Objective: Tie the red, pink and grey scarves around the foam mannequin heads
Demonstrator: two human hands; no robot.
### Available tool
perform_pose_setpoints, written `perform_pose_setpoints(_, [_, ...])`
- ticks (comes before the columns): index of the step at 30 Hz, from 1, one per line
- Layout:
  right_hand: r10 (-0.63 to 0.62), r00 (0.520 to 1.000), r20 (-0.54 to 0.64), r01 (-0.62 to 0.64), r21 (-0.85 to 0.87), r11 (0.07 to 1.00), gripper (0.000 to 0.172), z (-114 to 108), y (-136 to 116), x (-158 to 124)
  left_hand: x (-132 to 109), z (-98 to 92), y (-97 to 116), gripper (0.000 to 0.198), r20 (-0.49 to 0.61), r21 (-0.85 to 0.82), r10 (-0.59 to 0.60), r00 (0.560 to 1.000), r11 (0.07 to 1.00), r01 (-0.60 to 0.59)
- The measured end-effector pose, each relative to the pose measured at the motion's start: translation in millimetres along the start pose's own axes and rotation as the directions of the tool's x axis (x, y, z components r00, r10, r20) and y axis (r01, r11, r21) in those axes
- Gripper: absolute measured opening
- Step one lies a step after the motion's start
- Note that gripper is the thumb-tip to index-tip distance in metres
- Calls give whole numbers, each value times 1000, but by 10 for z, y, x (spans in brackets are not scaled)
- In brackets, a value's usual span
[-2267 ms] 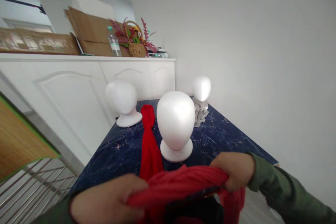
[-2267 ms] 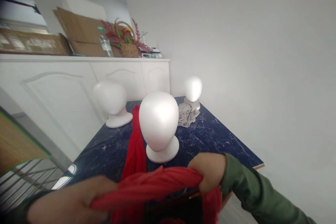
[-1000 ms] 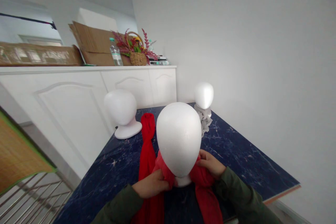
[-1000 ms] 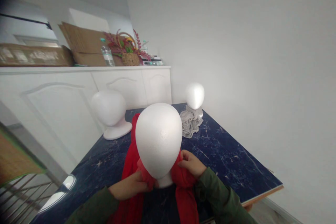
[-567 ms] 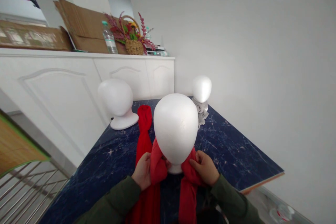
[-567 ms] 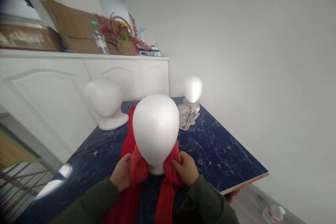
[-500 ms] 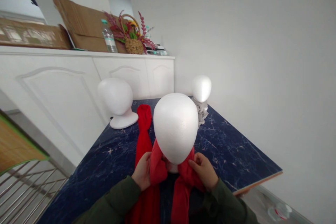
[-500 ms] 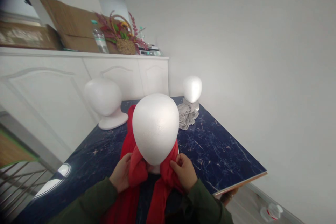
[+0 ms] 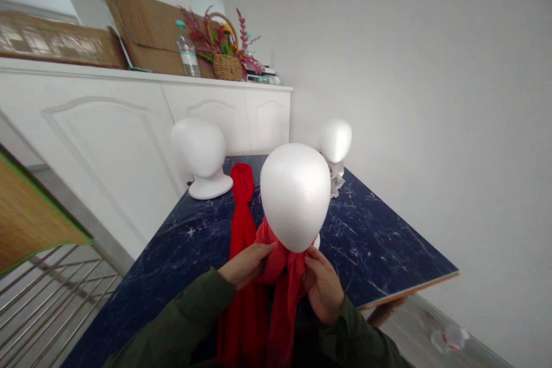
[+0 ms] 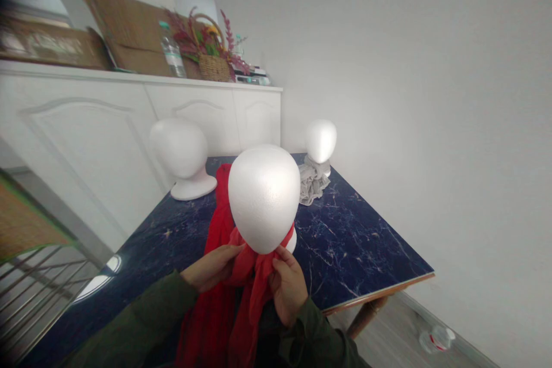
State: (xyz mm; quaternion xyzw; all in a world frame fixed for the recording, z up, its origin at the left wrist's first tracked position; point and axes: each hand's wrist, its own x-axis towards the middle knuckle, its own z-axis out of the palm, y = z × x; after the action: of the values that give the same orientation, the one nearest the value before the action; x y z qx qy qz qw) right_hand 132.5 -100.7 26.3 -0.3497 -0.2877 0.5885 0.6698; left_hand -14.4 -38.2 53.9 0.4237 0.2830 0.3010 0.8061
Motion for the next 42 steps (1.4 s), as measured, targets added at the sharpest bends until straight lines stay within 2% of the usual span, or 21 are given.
perform_pose_setpoints(2, [-142, 989, 31, 146, -276, 950, 31, 17, 27, 24, 20, -11, -16, 30, 82, -93, -87, 993, 991, 95])
perform_pose_setpoints(4, [-275, 955, 111, 285, -601, 747, 27, 15, 43, 54, 33, -19, -42, 32, 124, -142, -134, 983, 978, 151])
perform_pose_setpoints(6, [-318, 929, 189, 342, -764, 547, 21, 10, 46, 90, 33, -15, -67, 32, 124, -140, -151, 981, 976, 168])
perform_pose_setpoints(7, [-314, 926, 210, 353, -778, 520, 21, 12, 45, 108, 30, -8, -77, 32, 119, -137, -144, 982, 978, 160])
perform_pose_setpoints(8, [-304, 925, 226, 363, -762, 537, 21, 18, 45, 123, 27, 1, -84, 32, 113, -137, -130, 985, 980, 145])
perform_pose_setpoints(11, [-248, 930, 270, 366, -642, 674, 29, 52, 60, 120, 25, 26, -98, 38, 129, -148, -106, 986, 981, 125])
perform_pose_setpoints(13, [-215, 929, 303, 362, -607, 708, 37, 83, 83, 68, 34, 35, -105, 42, 165, -164, -101, 981, 978, 128])
perform_pose_setpoints(15, [-230, 923, 309, 383, -682, 623, 46, 120, 111, -6, 47, 38, -116, 45, 209, -178, -97, 973, 975, 136])
perform_pose_setpoints(18, [-310, 915, 259, 360, -871, 333, 71, 175, 142, -76, 62, 38, -138, 46, 245, -197, -90, 965, 970, 141])
perform_pose_setpoints(19, [-339, 909, 243, 338, -905, 258, 73, 189, 145, -77, 64, 39, -142, 47, 245, -202, -78, 966, 971, 129])
perform_pose_setpoints(21, [-410, 880, 240, 334, -926, 175, 61, 201, 135, -47, 62, 43, -137, 46, 239, -213, -22, 971, 974, 75])
perform_pose_setpoints(23, [-489, 832, 262, 371, -918, 139, 49, 182, 103, 7, 56, 47, -112, 46, 240, -210, 29, 970, 977, 23])
perform_pose_setpoints(26, [-546, 787, 288, 422, -896, 136, 44, 90, 19, 97, 47, 37, -52, 47, 216, -197, 64, 974, 980, -21])
perform_pose_setpoints(28, [-547, 782, 299, 436, -889, 138, 37, -4, -55, 156, 49, 12, -17, 38, 135, -167, 70, 988, 985, -47])
perform_pose_setpoints(31, [-515, 796, 318, 423, -901, 98, 22, -152, -185, 245, 66, -52, 23, 21, 3, -28, 41, 999, 999, -41])
perform_pose_setpoints(34, [-426, 847, 319, 371, -928, 43, 12, -254, -311, 327, 96, -157, 70, 22, 16, 104, 3, 1000, 995, -4])
perform_pose_setpoints(36, [-332, 888, 319, 346, -938, 23, 12, -291, -372, 382, 118, -250, 108, 25, 19, 153, 3, 1000, 988, -6])
perform_pose_setpoints(38, [-252, 913, 322, 335, -942, 10, 14, -314, -406, 446, 133, -346, 151, 28, -26, 208, 32, 999, 978, -25])
perform_pose_setpoints(40, [-234, 918, 322, 330, -944, -2, 16, -338, -417, 527, 133, -425, 202, 31, -44, 308, 69, 997, 950, -52])
perform_pose_setpoints(42, [-246, 913, 327, 337, -942, -2, 25, -369, -414, 624, 114, -472, 263, 31, -15, 473, 96, 995, 878, -77])
